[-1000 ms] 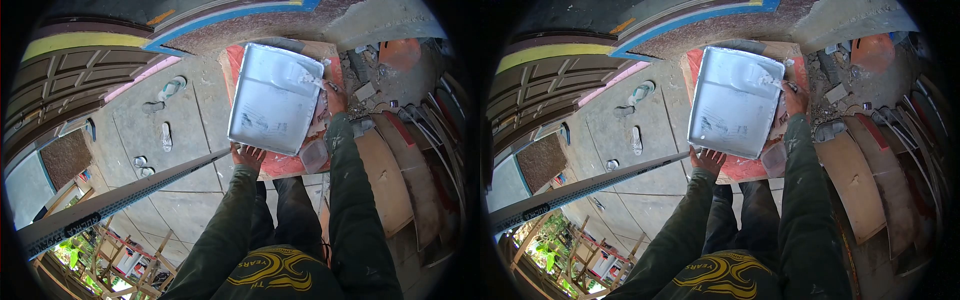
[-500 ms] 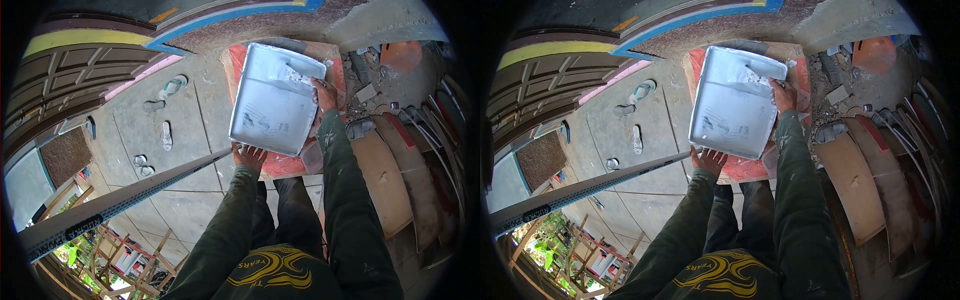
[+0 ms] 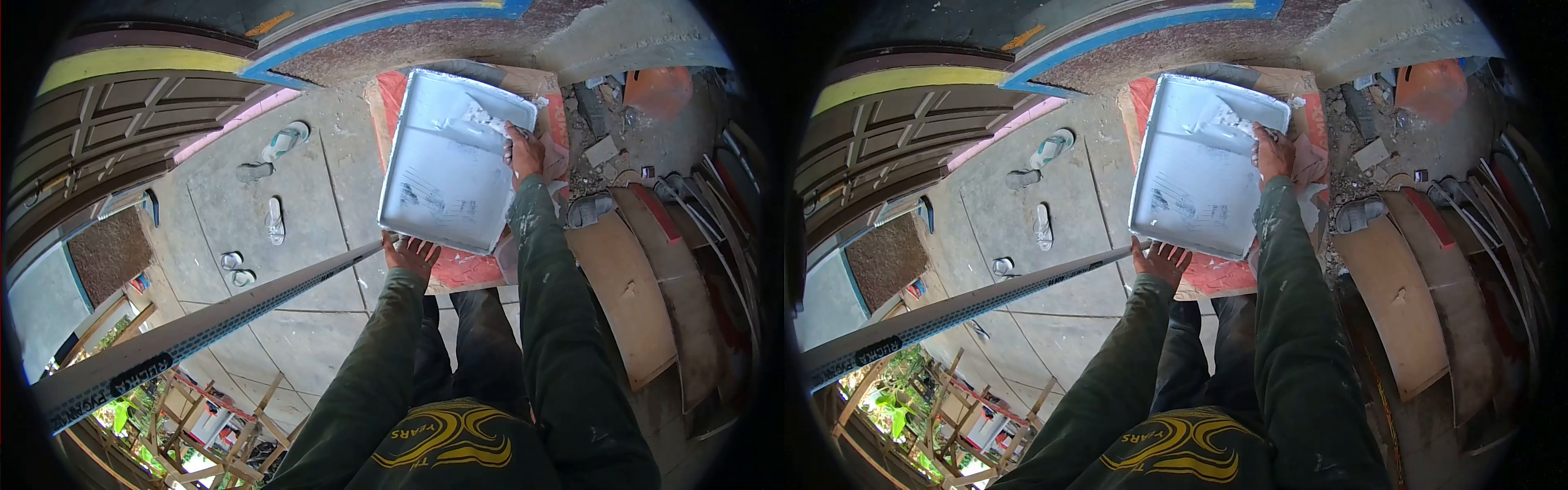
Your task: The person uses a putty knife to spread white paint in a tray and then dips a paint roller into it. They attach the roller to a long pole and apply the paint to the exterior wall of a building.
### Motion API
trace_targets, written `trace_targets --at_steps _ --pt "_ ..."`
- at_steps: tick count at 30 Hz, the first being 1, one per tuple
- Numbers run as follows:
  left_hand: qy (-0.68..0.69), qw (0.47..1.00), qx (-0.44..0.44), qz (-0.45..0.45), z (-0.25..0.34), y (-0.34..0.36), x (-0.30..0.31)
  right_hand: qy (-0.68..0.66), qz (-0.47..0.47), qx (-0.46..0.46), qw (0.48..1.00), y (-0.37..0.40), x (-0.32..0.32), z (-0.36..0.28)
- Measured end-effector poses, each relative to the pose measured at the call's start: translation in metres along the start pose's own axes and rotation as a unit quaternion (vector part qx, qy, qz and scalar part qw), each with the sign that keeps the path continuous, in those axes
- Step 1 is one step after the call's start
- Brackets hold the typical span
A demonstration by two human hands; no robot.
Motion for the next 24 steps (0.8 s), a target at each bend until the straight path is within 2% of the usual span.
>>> trace_targets --at_steps 3,7,9,13,18,22,24 --pt "-0.001 1.0 -0.001 -0.001 0.0 -0.001 0.0 0.033 -0.053 -0.032 0.998 -0.001 -0.009 0.002" --pt "0.003 1.0 0.002 -0.002 0.0 -0.001 0.0 -0.011 -0.017 -0.016 1.0 0.0 -0.006 0.001" --pt "0.004 1.0 0.003 0.001 0.001 0.0 0.0 0.022 -0.057 -0.027 0.998 0.001 -0.016 -0.001" --pt "0.003 1.0 0.003 -0.001 0.001 0.001 -0.002 -0.001 -0.031 -0.027 0.999 0.005 -0.018 -0.004" --pt "0.005 1.0 0.005 -0.004 0.001 0.001 -0.002 -0.022 -0.071 -0.05 0.996 0.005 -0.026 0.001" --pt "0.002 1.0 0.005 -0.006 0.001 0.001 -0.001 -0.014 -0.053 -0.029 0.998 0.004 -0.026 0.0" --pt "-0.001 1.0 0.005 -0.01 0.001 0.0 -0.003 -0.014 -0.088 -0.042 0.995 0.003 -0.031 0.001"
Point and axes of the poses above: each hand's wrist, its own y-axis away from the middle knuckle, its own x-axis out of the back of the hand, z = x × y, the point moved 8 cm from there along -y, towards the middle knuckle, and after that the axes turned 7 degrees about -z, right-handed, at the moved point
